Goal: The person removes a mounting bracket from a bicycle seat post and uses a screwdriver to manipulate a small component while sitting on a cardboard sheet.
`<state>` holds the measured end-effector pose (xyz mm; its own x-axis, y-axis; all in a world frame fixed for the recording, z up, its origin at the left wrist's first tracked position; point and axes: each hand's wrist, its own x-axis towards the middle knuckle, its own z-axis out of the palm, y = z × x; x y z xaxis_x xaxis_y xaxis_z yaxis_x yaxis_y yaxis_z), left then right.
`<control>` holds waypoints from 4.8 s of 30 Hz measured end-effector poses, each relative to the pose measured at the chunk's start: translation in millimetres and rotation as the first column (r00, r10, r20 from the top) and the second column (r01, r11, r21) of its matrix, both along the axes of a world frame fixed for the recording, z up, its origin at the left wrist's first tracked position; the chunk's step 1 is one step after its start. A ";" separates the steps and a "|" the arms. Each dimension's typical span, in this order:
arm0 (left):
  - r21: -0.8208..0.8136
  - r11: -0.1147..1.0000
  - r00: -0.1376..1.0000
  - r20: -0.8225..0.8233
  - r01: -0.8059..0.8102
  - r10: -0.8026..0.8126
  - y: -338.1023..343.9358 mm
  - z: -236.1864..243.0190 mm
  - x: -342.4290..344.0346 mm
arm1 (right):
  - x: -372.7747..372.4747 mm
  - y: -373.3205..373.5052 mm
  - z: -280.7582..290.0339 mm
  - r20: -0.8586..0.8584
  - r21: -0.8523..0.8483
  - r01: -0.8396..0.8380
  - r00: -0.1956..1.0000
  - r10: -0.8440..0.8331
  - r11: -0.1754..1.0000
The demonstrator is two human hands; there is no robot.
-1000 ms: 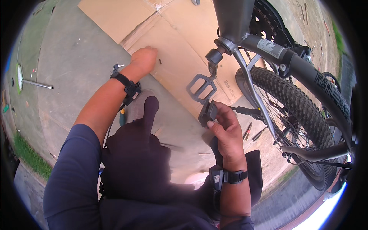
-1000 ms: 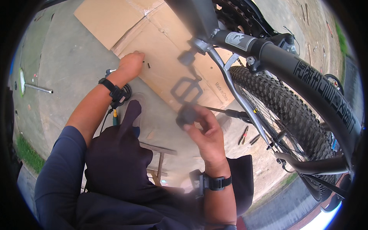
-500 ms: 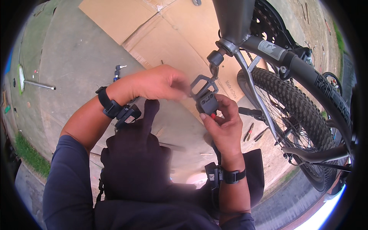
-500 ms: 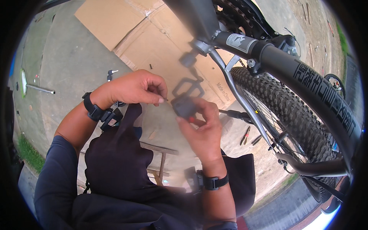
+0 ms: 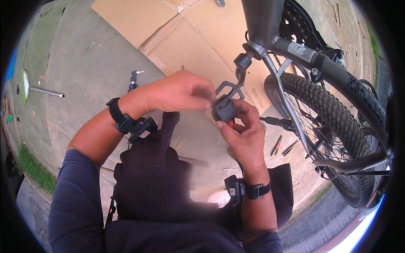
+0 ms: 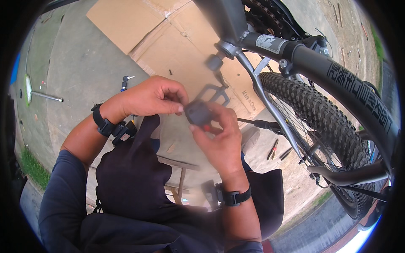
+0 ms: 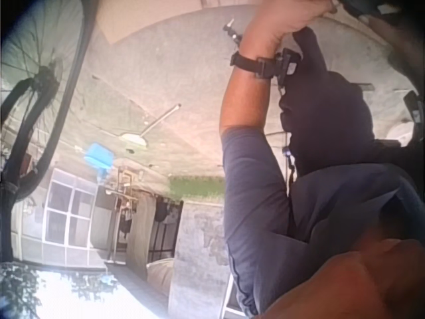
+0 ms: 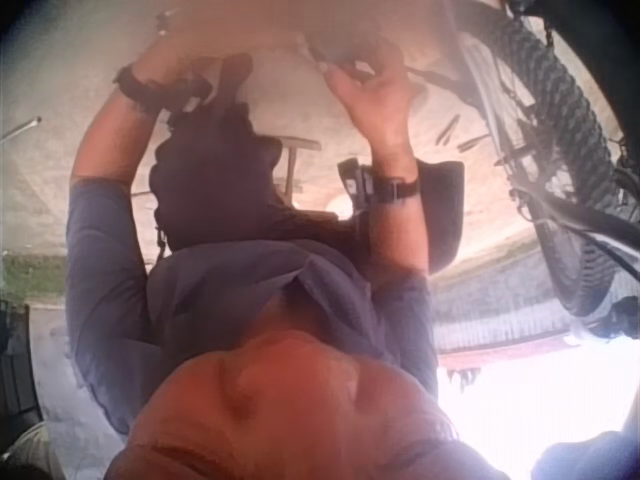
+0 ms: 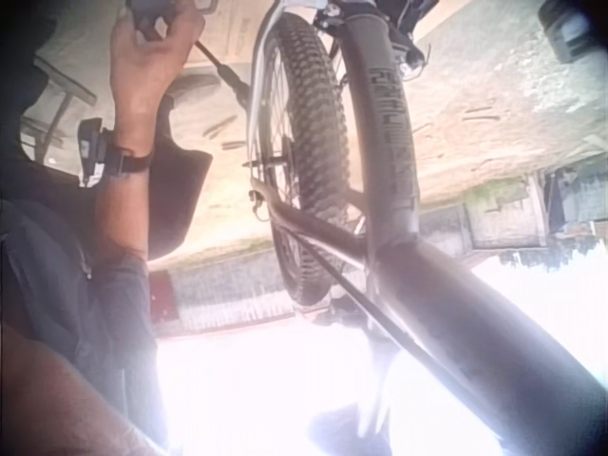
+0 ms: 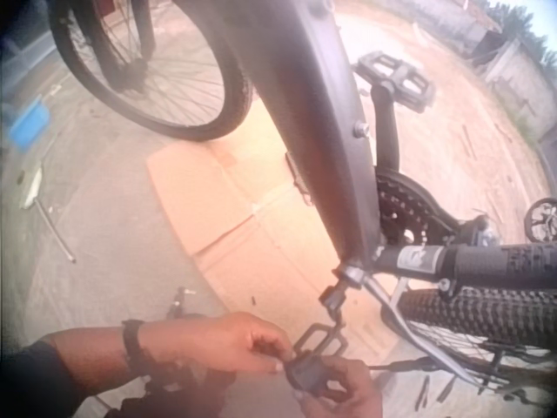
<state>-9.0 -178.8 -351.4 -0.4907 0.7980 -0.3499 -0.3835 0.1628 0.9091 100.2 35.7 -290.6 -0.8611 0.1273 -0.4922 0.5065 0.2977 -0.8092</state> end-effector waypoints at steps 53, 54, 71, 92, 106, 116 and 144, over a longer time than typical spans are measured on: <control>0.509 0.814 0.941 -0.021 -0.280 0.337 -34.2 271.9 176.5 | 146.2 -29.1 223.4 -0.088 -0.796 0.053 0.975 -0.202 0.602; 0.504 0.821 0.944 -0.033 -0.269 0.329 -32.9 273.7 177.6 | 148.3 -30.3 225.8 -0.097 -0.787 0.054 0.973 -0.209 0.615; 0.408 0.853 0.879 -0.201 -0.326 0.432 -9.5 271.1 200.2 | 155.6 -39.5 230.3 -0.443 -0.253 0.015 0.887 -0.130 0.967; 0.284 0.857 0.853 -0.185 -0.429 0.488 -7.8 256.1 209.2 | 169.3 -33.7 210.0 -0.556 0.014 -0.046 0.830 0.046 0.999; 0.195 0.843 0.778 -0.327 -0.501 0.537 -7.7 243.0 205.2 | 162.4 -40.8 194.7 -0.519 -0.094 -0.024 0.854 -0.029 0.995; 0.158 0.806 0.741 -0.324 -0.570 0.587 -10.3 236.1 187.8 | 134.2 -47.4 174.2 -0.721 0.172 -0.004 0.681 0.129 0.985; 0.290 0.795 0.742 -0.293 -0.532 0.603 -67.0 222.3 118.3 | 82.7 0.1 113.2 -0.238 -0.287 -0.036 0.971 -0.035 0.957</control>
